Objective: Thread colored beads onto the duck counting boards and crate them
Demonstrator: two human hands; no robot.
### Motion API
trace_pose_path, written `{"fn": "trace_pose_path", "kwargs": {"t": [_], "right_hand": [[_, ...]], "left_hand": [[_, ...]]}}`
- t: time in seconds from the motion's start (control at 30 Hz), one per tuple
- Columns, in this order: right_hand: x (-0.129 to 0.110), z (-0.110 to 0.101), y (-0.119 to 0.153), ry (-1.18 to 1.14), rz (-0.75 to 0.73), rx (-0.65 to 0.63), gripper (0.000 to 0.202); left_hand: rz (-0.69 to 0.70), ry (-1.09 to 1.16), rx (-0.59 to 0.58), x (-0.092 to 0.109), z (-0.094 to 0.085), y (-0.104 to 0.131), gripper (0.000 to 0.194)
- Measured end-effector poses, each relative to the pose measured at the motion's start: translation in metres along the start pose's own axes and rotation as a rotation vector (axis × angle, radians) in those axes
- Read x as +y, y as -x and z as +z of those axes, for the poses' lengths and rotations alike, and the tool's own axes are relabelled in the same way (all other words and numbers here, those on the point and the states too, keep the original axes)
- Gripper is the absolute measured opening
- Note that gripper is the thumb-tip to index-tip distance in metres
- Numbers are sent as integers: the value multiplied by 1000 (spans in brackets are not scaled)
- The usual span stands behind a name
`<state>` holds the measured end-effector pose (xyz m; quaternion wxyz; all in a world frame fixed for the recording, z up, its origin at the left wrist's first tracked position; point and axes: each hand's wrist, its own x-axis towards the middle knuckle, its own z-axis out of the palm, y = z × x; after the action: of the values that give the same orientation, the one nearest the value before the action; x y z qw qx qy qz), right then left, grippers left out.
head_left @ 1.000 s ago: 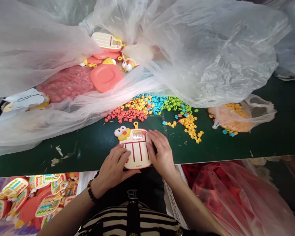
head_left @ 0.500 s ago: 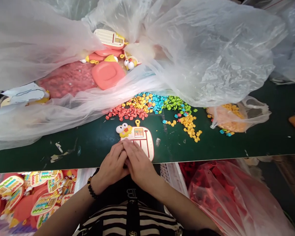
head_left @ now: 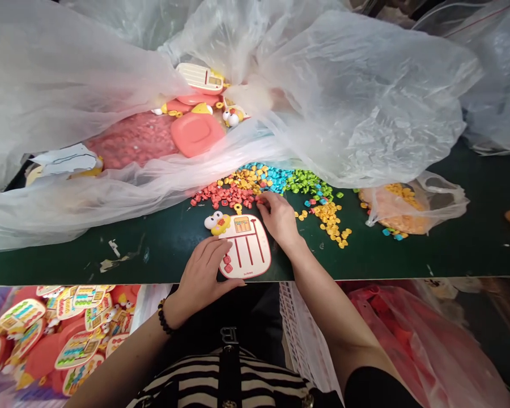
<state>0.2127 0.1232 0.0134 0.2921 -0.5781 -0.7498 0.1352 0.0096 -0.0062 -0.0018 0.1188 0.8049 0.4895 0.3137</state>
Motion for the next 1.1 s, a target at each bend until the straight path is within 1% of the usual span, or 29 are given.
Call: {"fn": "trace_pose_path", "kwargs": {"t": [0.07,0.1,0.17,0.2,0.27,0.33,0.37,0.47,0.57,0.7,0.77,0.83,0.87,0.9,0.97,1.0,1.03,1.07,1.1], "right_hand": [[-4,-7,14,-107,48,51,16],[-6,-11,22,-162,55,50,15],[-12,-13,38,-215,13,14,12],[-15,-12,44,-199,-21,8,12],[-21,-6,51,-102,-78,41,18],[-23,0,51,2,-92,84,23],[-23,2,51,35,-93,84,24],[-21,0,53,87,-116,47,26],[-26,-2,74,115,-141,20,31],[-51,3,111,146,-138,-45,43],[-62,4,115,106,-222,-109,43],[-65,0,102,0,-330,-165,40],[-61,-5,90,-60,-358,-167,38],[-55,-10,76,-111,-353,-135,36],[-37,-18,41,-106,-235,26,32],[-28,-20,23,-62,-182,78,30],[-20,-20,5,-17,-151,77,28],[-14,-18,-12,20,-145,36,27],[-10,-14,-27,51,-170,-17,28]], "left_hand": [[36,9,-16,-2,-1,1,58],[52,6,-22,-2,-1,2,54],[77,-7,-28,-3,-1,2,48],[82,-16,-27,-3,-1,2,47],[89,-30,-19,-2,-1,2,43],[96,-34,-8,-2,-1,2,39],[97,-31,-2,-1,-1,2,37],[98,-11,10,-1,-1,3,36],[77,18,7,-1,0,4,37],[39,89,-21,-4,2,6,44],[15,114,-22,-6,1,7,48],[-10,115,-11,-6,-1,8,57],[-14,104,-17,-6,-3,7,63],[-11,87,-36,-4,-4,6,68],[10,28,-96,0,-5,2,73],[16,-10,-120,4,-5,-1,73],[16,-49,-131,7,-3,-4,72],[14,-86,-130,10,-1,-7,73],[12,-121,-122,13,2,-10,74]]}}
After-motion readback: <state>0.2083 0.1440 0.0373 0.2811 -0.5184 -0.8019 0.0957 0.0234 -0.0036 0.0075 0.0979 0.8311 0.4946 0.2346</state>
